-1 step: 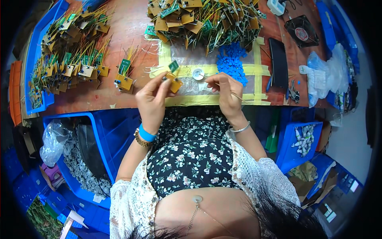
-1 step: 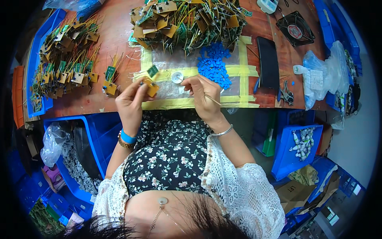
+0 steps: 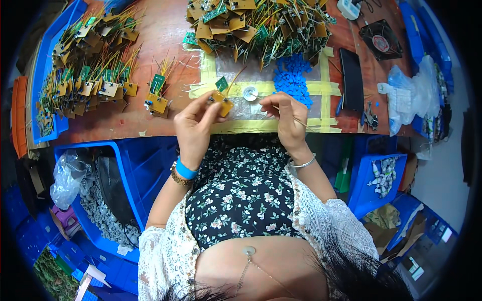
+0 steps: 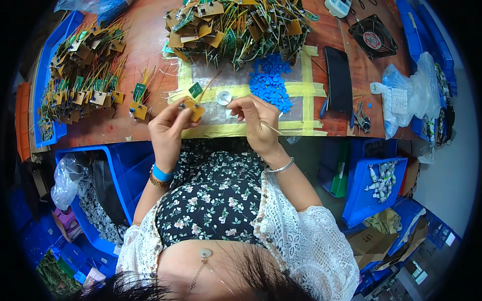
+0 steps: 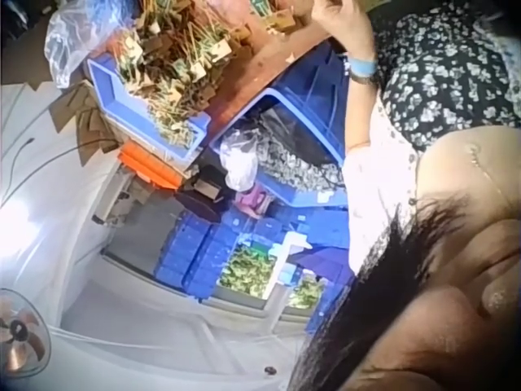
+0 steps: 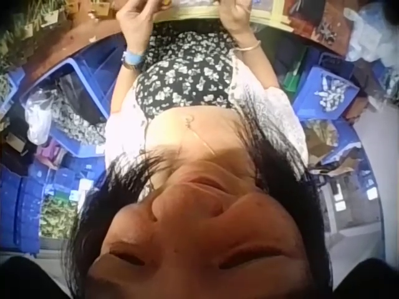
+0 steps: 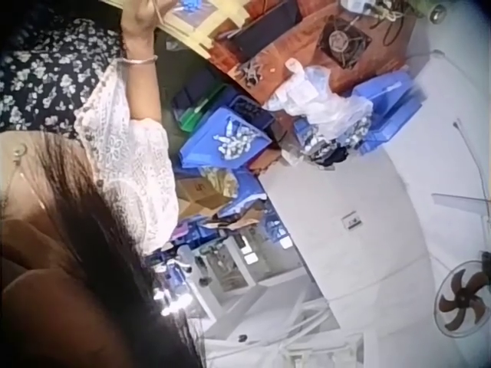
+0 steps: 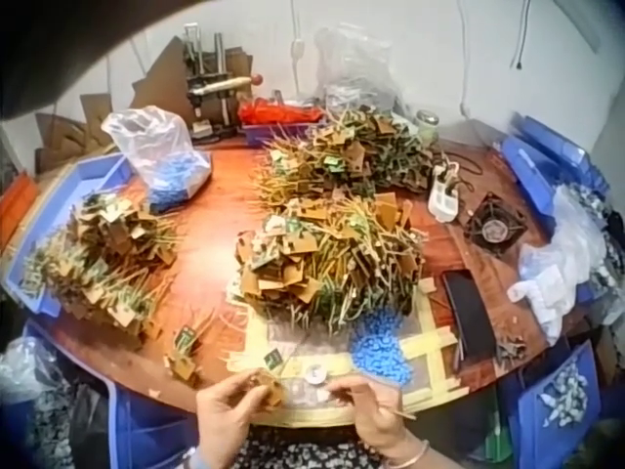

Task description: Assembling components onto small circuit boards at a workbench.

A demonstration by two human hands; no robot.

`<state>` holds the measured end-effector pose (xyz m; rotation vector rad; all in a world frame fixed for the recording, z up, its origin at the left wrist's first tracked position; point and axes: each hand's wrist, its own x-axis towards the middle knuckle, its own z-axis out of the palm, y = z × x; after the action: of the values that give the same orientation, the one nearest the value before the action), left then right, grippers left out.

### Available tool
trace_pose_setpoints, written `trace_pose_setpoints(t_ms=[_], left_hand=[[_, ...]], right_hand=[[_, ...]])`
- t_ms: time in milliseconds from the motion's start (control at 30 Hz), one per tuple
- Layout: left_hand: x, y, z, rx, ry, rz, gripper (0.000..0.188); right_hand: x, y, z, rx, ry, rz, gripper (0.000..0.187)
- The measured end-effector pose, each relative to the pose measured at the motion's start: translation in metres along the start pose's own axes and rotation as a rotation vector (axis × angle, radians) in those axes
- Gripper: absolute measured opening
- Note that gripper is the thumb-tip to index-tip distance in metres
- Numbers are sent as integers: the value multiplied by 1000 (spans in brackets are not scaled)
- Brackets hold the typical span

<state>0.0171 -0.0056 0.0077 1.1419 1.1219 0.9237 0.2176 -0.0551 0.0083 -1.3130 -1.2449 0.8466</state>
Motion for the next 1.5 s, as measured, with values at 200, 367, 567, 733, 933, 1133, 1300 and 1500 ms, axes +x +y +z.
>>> trace_pose_setpoints(t_ms=[200, 367, 567, 733, 933, 1133, 1300, 1500], left_hand=[[-6, 9, 9, -350, -94, -269, 43], [-8, 15, 13, -426, -131, -277, 45], [-10, 14, 14, -413, -133, -254, 44], [-9, 12, 12, -400, -128, -240, 44], [-9, 12, 14, -404, -121, -235, 44], [-9, 11, 12, -402, -59, -250, 43], [-10, 5, 7, -339, -17, -135, 43], [-10, 6, 12, -326, -38, -141, 42]], right_hand=[[-3, -15, 16, 214, -131, -33, 56], [-4, -11, 20, 202, -134, -26, 55], [-1, -14, 19, 125, -147, -69, 41], [-2, -15, 18, 5, -185, -146, 23], [-4, -16, 18, -33, -183, -140, 15], [-11, -26, -4, 80, 70, -131, 26], [-1, 1, -34, -267, 234, -104, 13], [6, 21, -28, -670, 114, -408, 30]])
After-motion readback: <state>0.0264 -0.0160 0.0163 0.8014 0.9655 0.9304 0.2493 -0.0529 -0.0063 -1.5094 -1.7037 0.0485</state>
